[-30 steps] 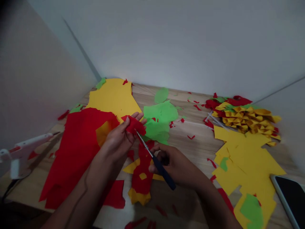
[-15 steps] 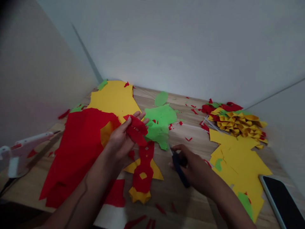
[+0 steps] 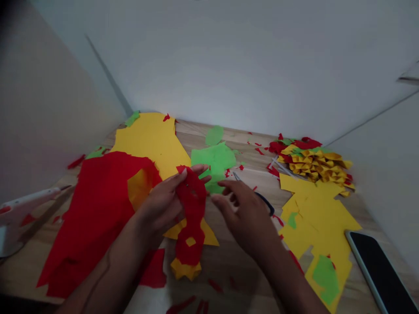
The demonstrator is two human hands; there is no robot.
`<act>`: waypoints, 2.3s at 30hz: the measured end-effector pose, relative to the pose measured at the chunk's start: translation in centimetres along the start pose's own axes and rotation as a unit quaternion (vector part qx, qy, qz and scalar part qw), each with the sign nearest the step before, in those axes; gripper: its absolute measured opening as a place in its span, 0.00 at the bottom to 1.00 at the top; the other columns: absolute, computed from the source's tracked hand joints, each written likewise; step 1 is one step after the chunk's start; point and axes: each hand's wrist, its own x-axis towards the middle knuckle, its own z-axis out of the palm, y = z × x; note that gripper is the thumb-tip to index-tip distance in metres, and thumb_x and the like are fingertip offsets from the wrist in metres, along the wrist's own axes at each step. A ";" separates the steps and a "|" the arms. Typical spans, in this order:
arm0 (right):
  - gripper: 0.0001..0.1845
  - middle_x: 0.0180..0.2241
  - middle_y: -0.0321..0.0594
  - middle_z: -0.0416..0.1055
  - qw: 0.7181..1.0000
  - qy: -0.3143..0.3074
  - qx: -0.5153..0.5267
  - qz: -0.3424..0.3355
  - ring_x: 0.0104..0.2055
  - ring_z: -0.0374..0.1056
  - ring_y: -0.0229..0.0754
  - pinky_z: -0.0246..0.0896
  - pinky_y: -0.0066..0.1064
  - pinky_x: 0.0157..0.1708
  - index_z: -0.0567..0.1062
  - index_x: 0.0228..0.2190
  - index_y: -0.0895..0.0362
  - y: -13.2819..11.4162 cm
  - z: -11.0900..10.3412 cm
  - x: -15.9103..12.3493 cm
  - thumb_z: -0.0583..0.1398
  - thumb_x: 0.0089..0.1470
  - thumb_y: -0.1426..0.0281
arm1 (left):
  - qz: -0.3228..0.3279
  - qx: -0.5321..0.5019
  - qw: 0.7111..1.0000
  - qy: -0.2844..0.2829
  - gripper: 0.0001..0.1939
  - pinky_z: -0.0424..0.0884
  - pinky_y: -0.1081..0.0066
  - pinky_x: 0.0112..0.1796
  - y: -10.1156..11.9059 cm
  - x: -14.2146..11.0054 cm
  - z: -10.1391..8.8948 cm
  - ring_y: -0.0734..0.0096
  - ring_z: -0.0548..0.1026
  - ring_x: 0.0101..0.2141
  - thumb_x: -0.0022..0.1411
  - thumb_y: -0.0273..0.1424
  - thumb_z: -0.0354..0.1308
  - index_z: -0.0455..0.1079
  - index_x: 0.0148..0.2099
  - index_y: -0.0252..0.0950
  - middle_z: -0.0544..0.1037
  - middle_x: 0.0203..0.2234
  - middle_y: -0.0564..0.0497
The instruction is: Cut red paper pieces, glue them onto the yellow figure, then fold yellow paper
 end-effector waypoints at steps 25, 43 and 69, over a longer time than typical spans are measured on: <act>0.14 0.28 0.38 0.72 0.979 -0.079 0.159 0.102 0.30 0.67 0.40 0.59 0.29 0.30 0.72 0.25 0.55 2.3 5.9 -4.1 0.59 0.59 0.63 | 0.037 0.112 0.986 0.119 0.03 0.55 0.79 0.22 -1.1 -4.3 -5.6 0.84 0.54 0.19 0.60 0.30 0.61 0.73 0.38 0.38 0.61 0.20 0.58; 0.17 0.28 0.42 0.69 0.990 -0.043 -0.130 0.045 0.30 0.66 0.44 0.58 0.36 0.31 0.71 0.25 0.55 1.6 6.4 -5.5 0.57 0.63 0.59 | 0.038 0.114 0.984 0.129 0.03 0.56 0.79 0.22 -1.3 -4.2 -5.1 0.82 0.57 0.19 0.58 0.28 0.61 0.73 0.37 0.38 0.63 0.21 0.57; 0.20 0.51 0.46 0.66 0.985 -0.099 0.031 -0.136 0.55 0.61 0.52 0.66 0.45 0.50 0.80 0.44 0.48 3.6 4.4 -5.1 0.60 0.53 0.79 | 0.137 0.768 0.624 -0.044 0.09 0.63 0.71 0.29 -2.9 -4.1 -6.5 0.66 0.75 0.30 0.64 0.35 0.59 0.77 0.46 0.44 0.81 0.33 0.50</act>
